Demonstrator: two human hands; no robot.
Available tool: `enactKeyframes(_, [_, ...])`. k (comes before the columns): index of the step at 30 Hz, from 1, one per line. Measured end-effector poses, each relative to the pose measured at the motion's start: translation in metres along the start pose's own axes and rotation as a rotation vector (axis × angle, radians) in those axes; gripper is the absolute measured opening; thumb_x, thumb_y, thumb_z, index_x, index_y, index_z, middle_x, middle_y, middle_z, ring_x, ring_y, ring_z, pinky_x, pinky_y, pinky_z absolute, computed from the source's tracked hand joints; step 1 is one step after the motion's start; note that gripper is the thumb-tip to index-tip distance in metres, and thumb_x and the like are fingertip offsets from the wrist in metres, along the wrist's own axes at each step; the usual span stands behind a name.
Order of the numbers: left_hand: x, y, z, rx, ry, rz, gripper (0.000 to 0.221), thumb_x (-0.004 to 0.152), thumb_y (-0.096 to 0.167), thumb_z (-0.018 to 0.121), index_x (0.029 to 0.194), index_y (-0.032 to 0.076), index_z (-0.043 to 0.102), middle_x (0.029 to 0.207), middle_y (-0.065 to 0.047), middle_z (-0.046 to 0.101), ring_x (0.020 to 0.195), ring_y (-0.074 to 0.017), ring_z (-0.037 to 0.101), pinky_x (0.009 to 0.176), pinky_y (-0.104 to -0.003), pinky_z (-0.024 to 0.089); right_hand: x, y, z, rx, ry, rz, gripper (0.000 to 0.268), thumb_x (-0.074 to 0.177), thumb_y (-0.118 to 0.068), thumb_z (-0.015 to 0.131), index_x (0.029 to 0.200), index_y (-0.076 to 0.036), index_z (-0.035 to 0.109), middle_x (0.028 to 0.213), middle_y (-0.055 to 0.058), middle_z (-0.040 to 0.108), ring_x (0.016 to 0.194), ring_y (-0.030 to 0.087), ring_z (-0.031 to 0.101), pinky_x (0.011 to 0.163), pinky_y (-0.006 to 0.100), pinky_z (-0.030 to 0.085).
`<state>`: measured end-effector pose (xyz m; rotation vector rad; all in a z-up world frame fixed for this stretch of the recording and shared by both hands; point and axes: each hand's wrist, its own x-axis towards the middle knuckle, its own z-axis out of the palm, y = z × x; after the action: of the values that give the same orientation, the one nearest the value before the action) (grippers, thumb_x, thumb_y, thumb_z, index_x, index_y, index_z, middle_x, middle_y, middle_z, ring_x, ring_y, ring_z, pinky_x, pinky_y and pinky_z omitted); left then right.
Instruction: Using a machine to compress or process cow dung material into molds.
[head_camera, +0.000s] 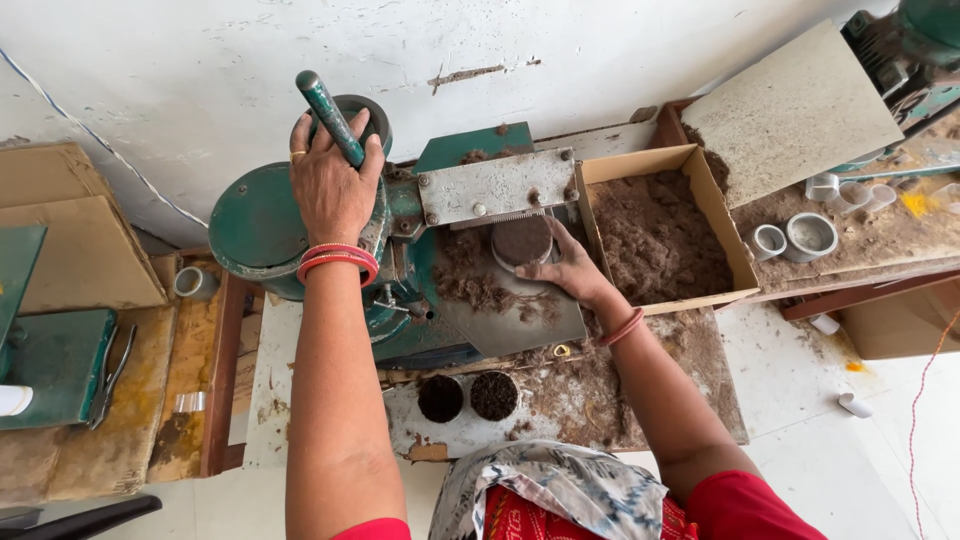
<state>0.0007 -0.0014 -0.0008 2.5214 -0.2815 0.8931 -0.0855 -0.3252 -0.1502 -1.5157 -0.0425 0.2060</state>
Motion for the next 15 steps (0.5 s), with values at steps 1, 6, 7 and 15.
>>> enactKeyframes(1, [-0.001,-0.001,0.000,0.004,0.004,0.004,0.034,0.101,0.037,0.063,0.128,0.021,0.077,0.132,-0.007,0.070,0.138,-0.0398,0.044,0.118,-0.049,0.034,-0.014,-0.005,0.002,-0.063,-0.042,-0.009,0.119,0.060,-0.024,0.095,0.159,-0.006,0.031,0.151,0.014,0.053,0.139,0.029,0.053,0.116,0.042,0.048])
enactKeyframes(6, [0.000,0.001,-0.001,0.003,0.008,0.005,0.035,0.101,0.038,0.062,0.127,0.021,0.077,0.134,-0.007,0.069,0.138,-0.0400,0.044,0.116,-0.049,0.034,-0.038,-0.012,-0.012,0.016,-0.095,-0.059,0.120,0.063,-0.023,0.095,0.163,-0.004,0.031,0.162,0.012,0.042,0.153,0.031,0.033,0.126,0.045,0.027])
enactKeyframes(7, [0.001,0.001,-0.001,-0.001,0.010,0.000,0.035,0.100,0.038,0.062,0.127,0.021,0.077,0.135,-0.007,0.068,0.138,-0.0402,0.044,0.115,-0.050,0.035,-0.040,-0.017,-0.011,0.015,-0.055,-0.111,0.121,0.065,-0.021,0.093,0.166,-0.006,0.028,0.167,0.009,0.035,0.157,0.028,0.025,0.126,0.045,0.021])
enactKeyframes(15, [0.000,-0.001,-0.002,0.003,-0.012,-0.014,0.036,0.100,0.039,0.062,0.128,0.021,0.076,0.138,-0.006,0.066,0.139,-0.0393,0.044,0.118,-0.050,0.032,0.004,0.009,0.004,0.129,0.001,-0.028,0.115,0.071,-0.006,0.089,0.162,-0.002,0.019,0.146,0.018,0.057,0.125,0.029,0.060,0.108,0.041,0.051])
